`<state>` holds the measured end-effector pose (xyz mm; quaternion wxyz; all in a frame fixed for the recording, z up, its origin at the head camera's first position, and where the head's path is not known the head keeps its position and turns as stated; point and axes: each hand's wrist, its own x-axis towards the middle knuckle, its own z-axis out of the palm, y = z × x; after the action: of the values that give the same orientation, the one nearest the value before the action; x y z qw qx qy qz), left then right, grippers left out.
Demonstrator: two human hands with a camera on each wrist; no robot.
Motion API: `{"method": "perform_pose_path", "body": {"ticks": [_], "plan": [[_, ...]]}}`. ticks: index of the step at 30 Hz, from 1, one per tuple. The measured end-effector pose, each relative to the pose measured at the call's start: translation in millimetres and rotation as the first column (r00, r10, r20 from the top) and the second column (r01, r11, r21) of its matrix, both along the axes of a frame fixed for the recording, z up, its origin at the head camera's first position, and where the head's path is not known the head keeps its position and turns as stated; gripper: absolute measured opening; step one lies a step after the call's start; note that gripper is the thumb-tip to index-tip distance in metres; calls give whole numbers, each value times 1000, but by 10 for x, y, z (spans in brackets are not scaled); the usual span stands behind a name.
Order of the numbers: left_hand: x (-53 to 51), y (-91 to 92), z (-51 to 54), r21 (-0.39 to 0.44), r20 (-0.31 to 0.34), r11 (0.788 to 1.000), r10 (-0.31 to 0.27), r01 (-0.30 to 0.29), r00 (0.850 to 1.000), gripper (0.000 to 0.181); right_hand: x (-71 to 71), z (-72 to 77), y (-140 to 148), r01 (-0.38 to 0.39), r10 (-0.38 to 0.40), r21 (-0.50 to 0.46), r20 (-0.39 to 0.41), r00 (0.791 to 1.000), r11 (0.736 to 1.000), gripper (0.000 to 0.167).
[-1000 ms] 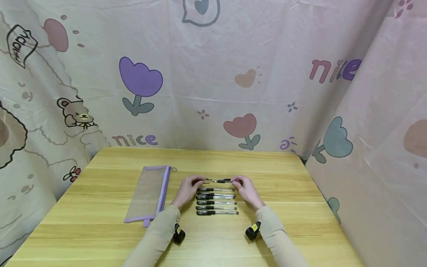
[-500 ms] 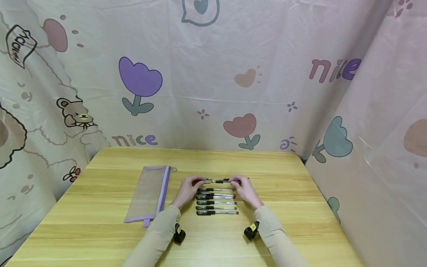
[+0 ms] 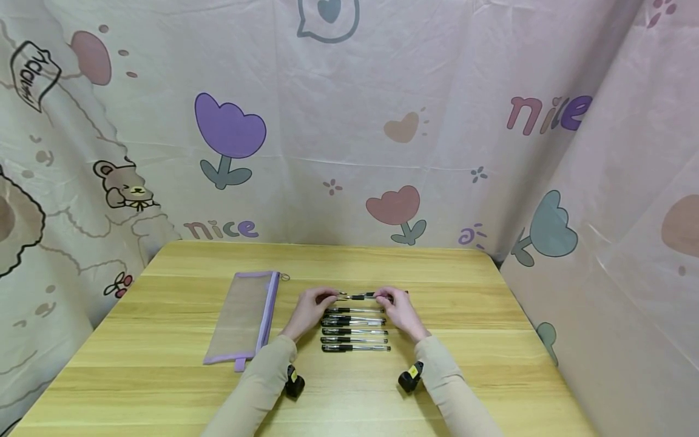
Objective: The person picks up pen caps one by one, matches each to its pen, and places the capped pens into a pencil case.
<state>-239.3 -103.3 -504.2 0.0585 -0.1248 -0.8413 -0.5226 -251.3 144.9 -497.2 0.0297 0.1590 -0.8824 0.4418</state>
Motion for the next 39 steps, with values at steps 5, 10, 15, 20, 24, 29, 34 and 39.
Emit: {"method": "perform_pose_path", "body": {"ticks": [5,10,15,20,24,29,34,39], "plan": [[2,22,14,9,6,1000,1,-1,1000,18,7,25,-25,14,-14,-17,25,1000,1000,16],[5,29,24,16,11,1000,-15,15,1000,18,14,39,-42,6,-6,-9,20,1000,1000,16],[11,25,25,12,2,1000,-25,24,1000,19,15,41,-55,5,-5,-8,27,1000,1000,15],[17,18,21,9,-5,999,-37,37,999,19,15,40,-72,-13,14,-34,33,999,999,14],[19,12,18,15,-15,999,-45,46,999,18,21,39,-79,-24,26,-57,42,999,998,14],[15,7,9,40,-12,998,-50,50,999,18,18,32,-85,-39,43,-88,43,998,995,14],[27,1,18,74,-5,996,-51,51,999,17,29,44,-97,-47,54,-116,62,997,992,14],[59,-7,43,104,7,994,-41,40,999,17,42,48,-116,-53,62,-122,74,995,991,15]]}}
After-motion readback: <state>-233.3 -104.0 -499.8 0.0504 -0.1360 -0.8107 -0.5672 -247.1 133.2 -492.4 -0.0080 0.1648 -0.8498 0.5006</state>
